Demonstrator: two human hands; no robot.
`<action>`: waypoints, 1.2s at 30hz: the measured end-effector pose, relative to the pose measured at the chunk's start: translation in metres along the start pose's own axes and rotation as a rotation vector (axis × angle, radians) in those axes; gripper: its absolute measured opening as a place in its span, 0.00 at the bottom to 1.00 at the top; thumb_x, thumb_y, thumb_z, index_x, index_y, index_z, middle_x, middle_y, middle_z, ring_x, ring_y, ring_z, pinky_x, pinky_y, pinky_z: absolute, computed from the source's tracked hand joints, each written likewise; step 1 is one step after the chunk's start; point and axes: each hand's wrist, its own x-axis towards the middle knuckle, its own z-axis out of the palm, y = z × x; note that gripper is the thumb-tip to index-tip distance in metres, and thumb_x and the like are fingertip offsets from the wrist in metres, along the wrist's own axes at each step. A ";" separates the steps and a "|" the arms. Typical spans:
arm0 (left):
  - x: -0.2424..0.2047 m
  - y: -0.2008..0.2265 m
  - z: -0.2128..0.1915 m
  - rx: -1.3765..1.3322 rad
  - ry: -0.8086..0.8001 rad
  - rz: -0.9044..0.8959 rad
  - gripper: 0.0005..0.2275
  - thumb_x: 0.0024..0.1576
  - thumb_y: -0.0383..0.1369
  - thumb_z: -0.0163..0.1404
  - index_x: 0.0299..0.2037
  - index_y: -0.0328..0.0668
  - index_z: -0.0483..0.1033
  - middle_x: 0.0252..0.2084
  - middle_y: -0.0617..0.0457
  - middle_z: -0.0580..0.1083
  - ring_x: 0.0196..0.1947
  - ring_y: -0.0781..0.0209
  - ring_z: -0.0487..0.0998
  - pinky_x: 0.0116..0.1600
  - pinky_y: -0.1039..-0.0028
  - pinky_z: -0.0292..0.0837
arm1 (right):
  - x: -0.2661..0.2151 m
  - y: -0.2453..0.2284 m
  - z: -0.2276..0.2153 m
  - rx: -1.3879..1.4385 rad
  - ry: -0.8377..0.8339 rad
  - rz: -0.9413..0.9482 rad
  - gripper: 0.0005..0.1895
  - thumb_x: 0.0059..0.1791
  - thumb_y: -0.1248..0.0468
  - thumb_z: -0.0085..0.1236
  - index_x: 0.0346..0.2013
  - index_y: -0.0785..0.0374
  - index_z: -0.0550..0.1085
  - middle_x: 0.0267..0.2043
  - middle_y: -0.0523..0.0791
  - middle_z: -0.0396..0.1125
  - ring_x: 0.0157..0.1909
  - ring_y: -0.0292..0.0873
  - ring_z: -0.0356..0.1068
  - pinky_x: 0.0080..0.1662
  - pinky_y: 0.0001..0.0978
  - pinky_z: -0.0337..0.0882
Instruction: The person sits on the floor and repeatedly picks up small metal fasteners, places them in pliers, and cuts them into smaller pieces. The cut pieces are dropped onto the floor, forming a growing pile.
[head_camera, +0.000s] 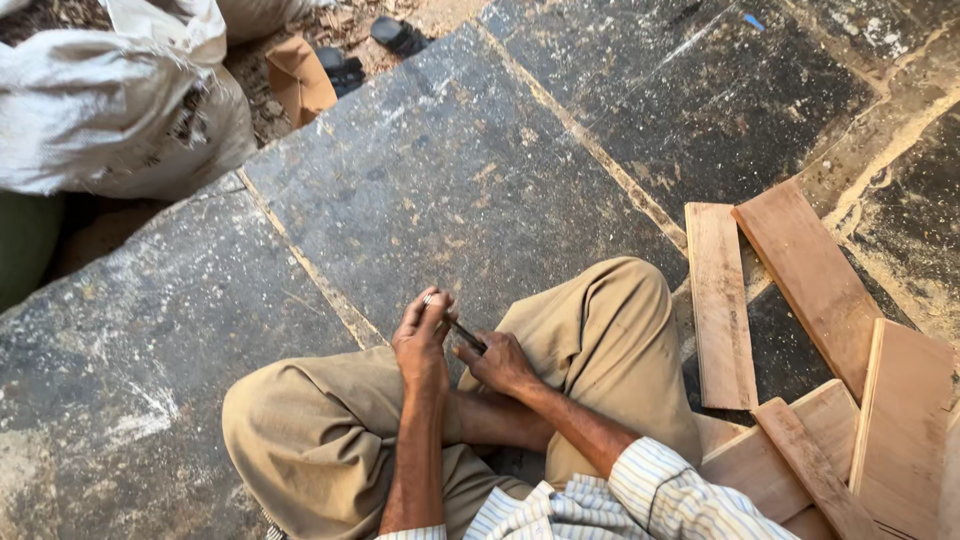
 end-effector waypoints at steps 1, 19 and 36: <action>-0.004 -0.001 0.002 0.080 -0.024 0.060 0.16 0.56 0.26 0.58 0.55 0.32 0.77 0.46 0.49 0.78 0.44 0.63 0.80 0.51 0.74 0.77 | -0.002 0.002 -0.001 0.031 -0.024 0.032 0.22 0.46 0.48 0.61 0.31 0.67 0.75 0.26 0.56 0.72 0.32 0.56 0.74 0.39 0.47 0.72; 0.015 -0.003 0.001 0.011 0.041 0.023 0.11 0.58 0.29 0.54 0.49 0.36 0.77 0.42 0.46 0.79 0.43 0.58 0.82 0.50 0.65 0.82 | 0.000 0.003 0.004 0.143 0.045 -0.044 0.20 0.45 0.51 0.61 0.41 0.63 0.78 0.33 0.55 0.74 0.38 0.54 0.76 0.42 0.45 0.73; 0.003 0.013 0.004 -0.060 0.068 -0.096 0.09 0.59 0.31 0.53 0.45 0.33 0.77 0.38 0.49 0.79 0.40 0.59 0.82 0.52 0.69 0.80 | -0.004 -0.014 -0.013 0.028 -0.095 0.066 0.23 0.48 0.47 0.58 0.32 0.67 0.77 0.25 0.54 0.70 0.32 0.54 0.73 0.41 0.47 0.72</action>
